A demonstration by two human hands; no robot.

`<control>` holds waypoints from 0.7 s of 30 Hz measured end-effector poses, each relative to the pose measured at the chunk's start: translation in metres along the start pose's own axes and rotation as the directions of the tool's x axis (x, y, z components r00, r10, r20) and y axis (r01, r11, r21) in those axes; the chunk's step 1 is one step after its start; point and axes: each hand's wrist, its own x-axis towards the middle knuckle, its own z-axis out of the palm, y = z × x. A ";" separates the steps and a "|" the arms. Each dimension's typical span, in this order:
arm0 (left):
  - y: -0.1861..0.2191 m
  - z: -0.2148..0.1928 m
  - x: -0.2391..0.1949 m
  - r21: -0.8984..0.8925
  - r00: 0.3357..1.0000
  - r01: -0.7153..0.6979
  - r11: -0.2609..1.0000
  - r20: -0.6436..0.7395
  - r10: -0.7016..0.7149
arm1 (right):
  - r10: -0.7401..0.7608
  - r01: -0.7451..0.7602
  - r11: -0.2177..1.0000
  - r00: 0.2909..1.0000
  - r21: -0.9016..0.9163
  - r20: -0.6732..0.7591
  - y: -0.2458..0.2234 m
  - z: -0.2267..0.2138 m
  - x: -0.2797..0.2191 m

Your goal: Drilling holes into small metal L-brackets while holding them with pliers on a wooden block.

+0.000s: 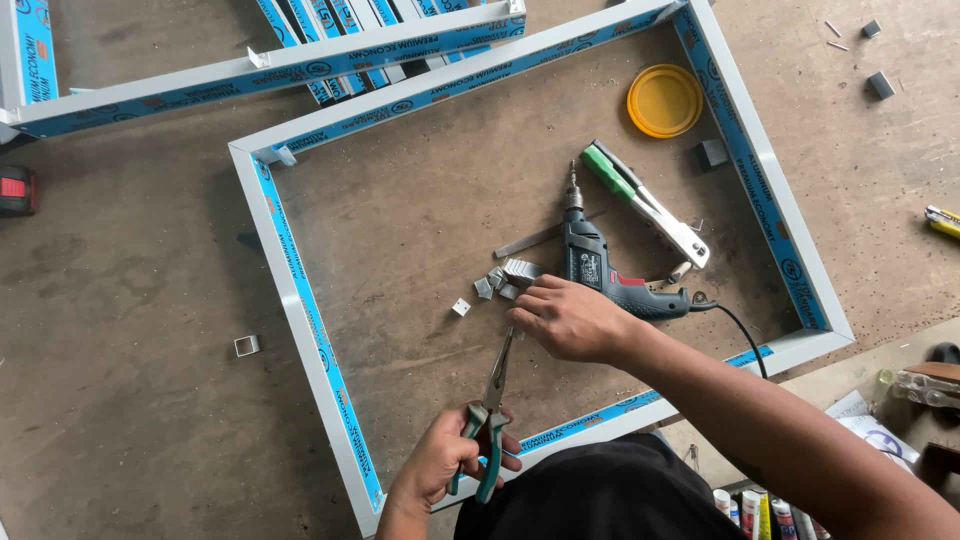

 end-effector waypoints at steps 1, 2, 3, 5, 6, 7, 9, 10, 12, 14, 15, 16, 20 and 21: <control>0.000 -0.001 0.001 0.001 1.000 -0.002 1.000 0.000 0.002 | -0.001 0.001 1.000 1.000 -0.002 -0.001 0.000 -0.001 0.001; -0.001 -0.001 0.001 -0.002 1.000 -0.008 1.000 0.008 0.008 | -0.008 0.008 1.000 1.000 -0.001 -0.007 0.000 -0.001 0.001; -0.002 -0.002 0.001 -0.006 1.000 -0.014 1.000 0.015 0.014 | -0.015 0.015 1.000 1.000 -0.001 -0.013 0.000 -0.001 0.002; -0.007 -0.005 0.007 -0.014 0.999 -0.026 1.000 0.028 0.026 | -0.013 0.013 1.000 1.000 -0.011 -0.013 0.000 0.001 0.001; -0.010 -0.007 0.010 -0.021 0.998 -0.037 0.999 0.041 0.037 | -0.011 0.011 1.000 1.000 -0.020 -0.013 0.001 0.002 0.000; -0.011 -0.006 0.011 -0.022 0.998 -0.036 0.999 0.041 0.037 | -0.011 0.011 1.000 1.000 -0.020 -0.013 0.001 0.005 -0.002; -0.013 -0.004 0.013 -0.069 0.999 -0.052 0.996 0.001 0.052 | 0.062 -0.064 0.998 0.994 0.022 0.090 0.004 0.008 -0.005; -0.014 -0.002 0.014 -0.067 0.999 -0.051 0.996 0.002 0.051 | 0.064 -0.066 0.998 0.994 0.021 0.090 0.007 0.004 -0.005; -0.016 0.002 0.016 -0.162 0.996 -0.083 0.983 -0.025 0.080 | 0.605 -0.625 0.772 0.778 0.115 0.172 0.011 -0.005 -0.005; -0.015 0.009 0.018 -0.201 0.995 -0.097 0.975 -0.024 0.094 | 0.752 -0.775 0.625 0.566 -0.093 0.337 0.021 -0.016 -0.018; -0.014 0.012 0.019 -0.240 0.994 -0.112 0.964 -0.025 0.109 | 0.855 -0.833 0.448 0.294 -0.325 0.428 0.026 -0.021 -0.024; -0.018 0.016 0.025 -0.241 0.994 -0.110 0.964 -0.026 0.106 | 0.854 -0.833 0.448 0.292 -0.324 0.430 0.024 -0.014 -0.030; -0.023 0.039 0.046 -0.308 0.989 -0.120 0.944 0.040 0.139 | 0.903 -0.916 0.248 0.101 -0.316 0.418 0.024 0.003 -0.031; -0.023 0.048 0.050 -0.329 0.990 -0.112 0.938 0.046 0.134 | 0.914 -0.951 0.172 0.057 -0.256 0.403 0.024 0.005 -0.027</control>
